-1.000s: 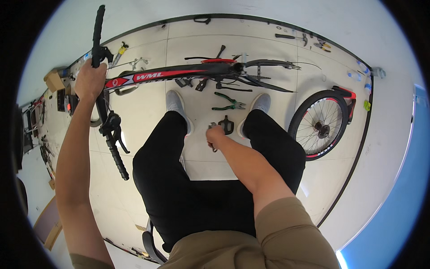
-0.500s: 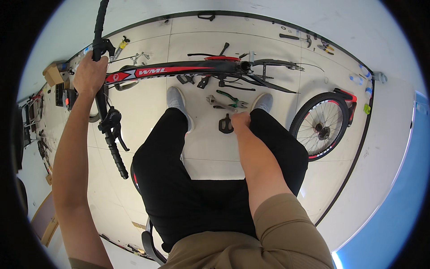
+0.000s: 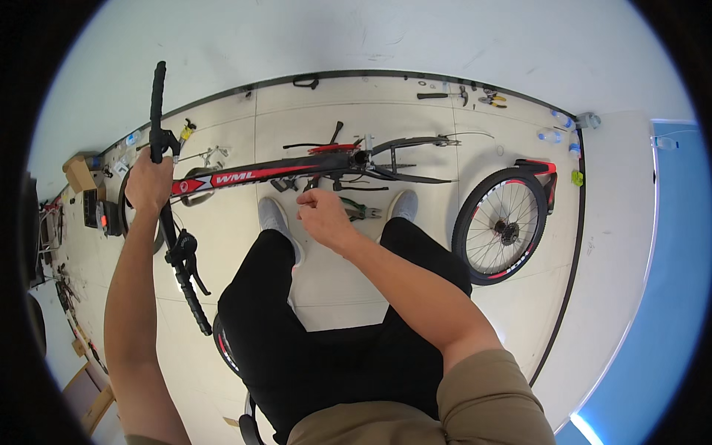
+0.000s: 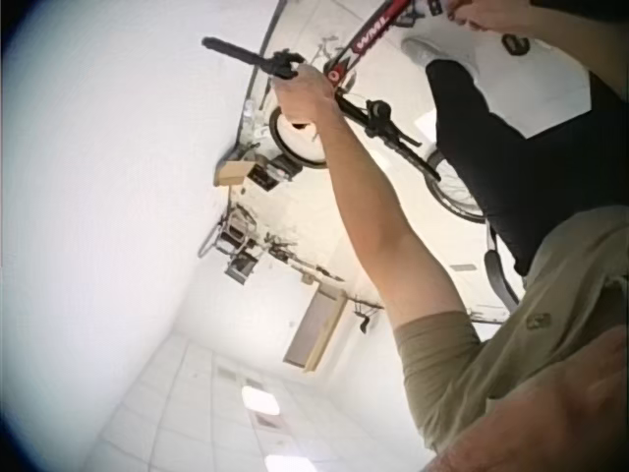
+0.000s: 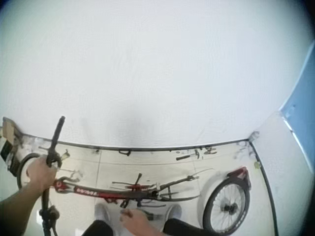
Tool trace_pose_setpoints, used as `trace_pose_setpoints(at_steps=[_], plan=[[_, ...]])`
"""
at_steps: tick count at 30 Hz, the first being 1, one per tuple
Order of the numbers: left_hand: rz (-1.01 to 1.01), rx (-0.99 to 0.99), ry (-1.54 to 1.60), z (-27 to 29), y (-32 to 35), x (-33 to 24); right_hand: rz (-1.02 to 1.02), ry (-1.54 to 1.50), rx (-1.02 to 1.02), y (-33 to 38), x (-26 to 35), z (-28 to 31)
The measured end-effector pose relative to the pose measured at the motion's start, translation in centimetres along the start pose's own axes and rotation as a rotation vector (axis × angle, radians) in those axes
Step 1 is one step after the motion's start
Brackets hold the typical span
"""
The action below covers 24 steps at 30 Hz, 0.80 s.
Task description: The person assembles a bicycle by attaching the handlebar stem to the frame using a wrench and tightening bolts. They then pick up a bicycle wheel and position it near the frame.
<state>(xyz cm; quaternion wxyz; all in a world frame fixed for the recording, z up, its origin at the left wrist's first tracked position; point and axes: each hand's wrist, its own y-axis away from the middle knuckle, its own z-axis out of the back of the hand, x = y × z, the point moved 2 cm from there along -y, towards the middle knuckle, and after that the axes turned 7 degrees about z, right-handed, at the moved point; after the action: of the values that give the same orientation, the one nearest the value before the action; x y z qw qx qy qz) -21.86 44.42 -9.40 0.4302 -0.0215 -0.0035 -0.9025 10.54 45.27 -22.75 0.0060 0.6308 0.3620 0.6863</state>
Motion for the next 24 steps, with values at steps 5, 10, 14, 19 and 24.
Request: trace_pose_setpoints(at_steps=[5,10,14,19,24], plan=[[0.014,-0.009,-0.002,0.2,0.2,0.0,0.473,0.036,-0.496,-0.4,5.2,6.8],[0.018,-0.019,-0.020,0.0,0.0,0.0,0.097,-0.329,-0.613,-4.8,5.5,12.2],[0.015,-0.040,-0.003,0.0,0.1,0.1,-0.157,-0.486,-0.339,-6.3,4.0,11.7],[0.021,-0.049,-0.029,0.1,0.1,0.0,-0.162,-0.568,-0.281,-7.6,2.9,11.5],[0.014,-0.055,-0.030,-0.1,0.0,0.1,-0.088,-0.721,-0.214,-8.9,1.2,12.1]])
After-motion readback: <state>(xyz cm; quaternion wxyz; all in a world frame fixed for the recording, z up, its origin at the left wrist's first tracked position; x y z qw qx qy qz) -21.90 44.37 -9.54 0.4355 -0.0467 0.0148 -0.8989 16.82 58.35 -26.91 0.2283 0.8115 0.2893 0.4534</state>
